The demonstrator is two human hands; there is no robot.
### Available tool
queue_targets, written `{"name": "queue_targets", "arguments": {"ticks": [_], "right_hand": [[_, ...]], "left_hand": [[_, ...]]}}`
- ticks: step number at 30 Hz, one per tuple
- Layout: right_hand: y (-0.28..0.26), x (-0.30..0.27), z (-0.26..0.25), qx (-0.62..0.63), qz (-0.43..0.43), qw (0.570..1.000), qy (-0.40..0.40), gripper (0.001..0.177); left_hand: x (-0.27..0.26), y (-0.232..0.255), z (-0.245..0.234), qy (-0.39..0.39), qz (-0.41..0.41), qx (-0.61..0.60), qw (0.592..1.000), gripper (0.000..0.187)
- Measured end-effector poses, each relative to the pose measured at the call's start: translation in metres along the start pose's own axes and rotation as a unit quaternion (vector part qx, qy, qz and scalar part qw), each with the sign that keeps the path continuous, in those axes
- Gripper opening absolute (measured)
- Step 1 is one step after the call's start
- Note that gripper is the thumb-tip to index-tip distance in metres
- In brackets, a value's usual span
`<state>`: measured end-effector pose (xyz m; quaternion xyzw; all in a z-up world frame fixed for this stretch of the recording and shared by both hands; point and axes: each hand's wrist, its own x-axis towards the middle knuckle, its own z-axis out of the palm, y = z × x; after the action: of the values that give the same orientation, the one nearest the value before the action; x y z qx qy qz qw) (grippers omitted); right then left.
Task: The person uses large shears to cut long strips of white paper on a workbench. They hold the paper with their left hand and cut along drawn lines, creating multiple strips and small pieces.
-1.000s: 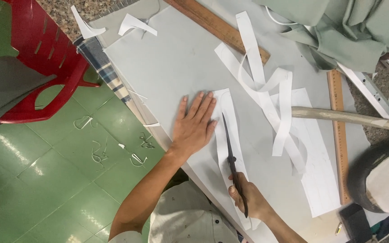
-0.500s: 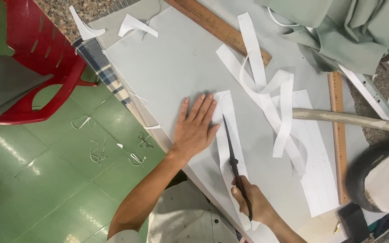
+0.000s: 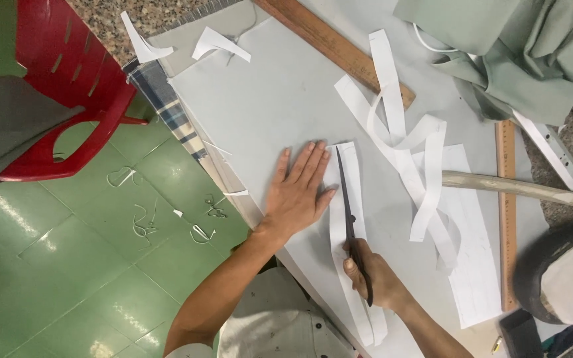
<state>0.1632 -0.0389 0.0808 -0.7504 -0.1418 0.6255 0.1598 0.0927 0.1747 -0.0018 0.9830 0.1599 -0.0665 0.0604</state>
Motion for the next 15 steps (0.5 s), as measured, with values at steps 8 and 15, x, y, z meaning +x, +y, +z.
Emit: {"name": "queue_targets", "arguments": {"ticks": [8,15], "right_hand": [[-0.0017,0.0017,-0.0013,-0.032,0.025,0.999,0.006,0.075],[-0.002,-0.0009,-0.008,-0.062,0.026,0.998,0.013,0.066]], "left_hand": [[0.0006,-0.0023,-0.0037,-0.022,0.005,0.004,1.0,0.074],[0.0022,-0.0031,-0.0074,-0.053,0.009,-0.005,0.999,0.074]]}}
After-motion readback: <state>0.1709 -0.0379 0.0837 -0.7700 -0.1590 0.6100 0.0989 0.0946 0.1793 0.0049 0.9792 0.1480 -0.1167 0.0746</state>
